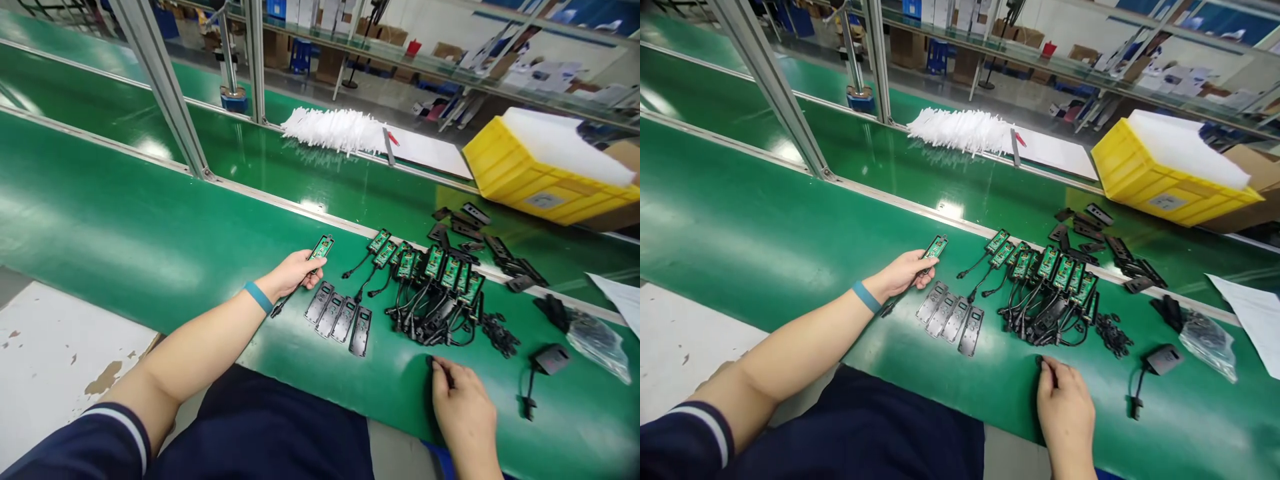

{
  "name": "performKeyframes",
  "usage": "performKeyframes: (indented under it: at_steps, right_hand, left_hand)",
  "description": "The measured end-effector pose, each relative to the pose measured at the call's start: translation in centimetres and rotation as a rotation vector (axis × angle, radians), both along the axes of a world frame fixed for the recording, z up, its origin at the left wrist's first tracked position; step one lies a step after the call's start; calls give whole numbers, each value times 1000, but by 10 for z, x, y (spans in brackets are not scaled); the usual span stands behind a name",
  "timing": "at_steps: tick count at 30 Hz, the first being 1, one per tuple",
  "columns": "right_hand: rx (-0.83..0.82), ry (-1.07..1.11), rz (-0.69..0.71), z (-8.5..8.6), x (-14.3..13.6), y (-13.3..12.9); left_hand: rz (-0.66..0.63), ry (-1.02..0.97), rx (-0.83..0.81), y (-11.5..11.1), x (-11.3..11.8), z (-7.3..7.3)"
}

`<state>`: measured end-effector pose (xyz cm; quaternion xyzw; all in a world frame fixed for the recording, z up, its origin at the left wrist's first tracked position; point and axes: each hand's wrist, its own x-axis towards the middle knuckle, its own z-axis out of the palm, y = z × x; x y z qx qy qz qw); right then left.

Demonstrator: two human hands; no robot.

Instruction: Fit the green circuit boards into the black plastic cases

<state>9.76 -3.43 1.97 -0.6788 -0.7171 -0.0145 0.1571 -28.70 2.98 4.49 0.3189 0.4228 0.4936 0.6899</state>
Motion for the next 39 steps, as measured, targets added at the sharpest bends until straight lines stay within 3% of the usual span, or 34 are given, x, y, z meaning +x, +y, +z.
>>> performKeyframes:
  at_steps: [8,16,19,24,31,34,39]
  right_hand:
    - [-33,20,190,10,10,0]
    - [-308,215,-42,23,11,5]
    - [-331,413,-57,31,-12,1]
    - [-383,578,127,38,-56,-2]
    - [-451,850,121,34,-109,3]
    - [-396,765,201,35,-136,10]
    - [-82,470,454,31,-172,25]
  left_hand:
    - [-10,-11,5,-1,-1,-8]
    - [15,-17,-7,0,0,-4]
    - [15,-9,-14,0,0,-2]
    - [19,2,-29,0,0,0]
    - [15,1,-14,1,1,-2]
    - [9,1,-8,2,1,-4]
    - [17,-9,-8,3,1,-5]
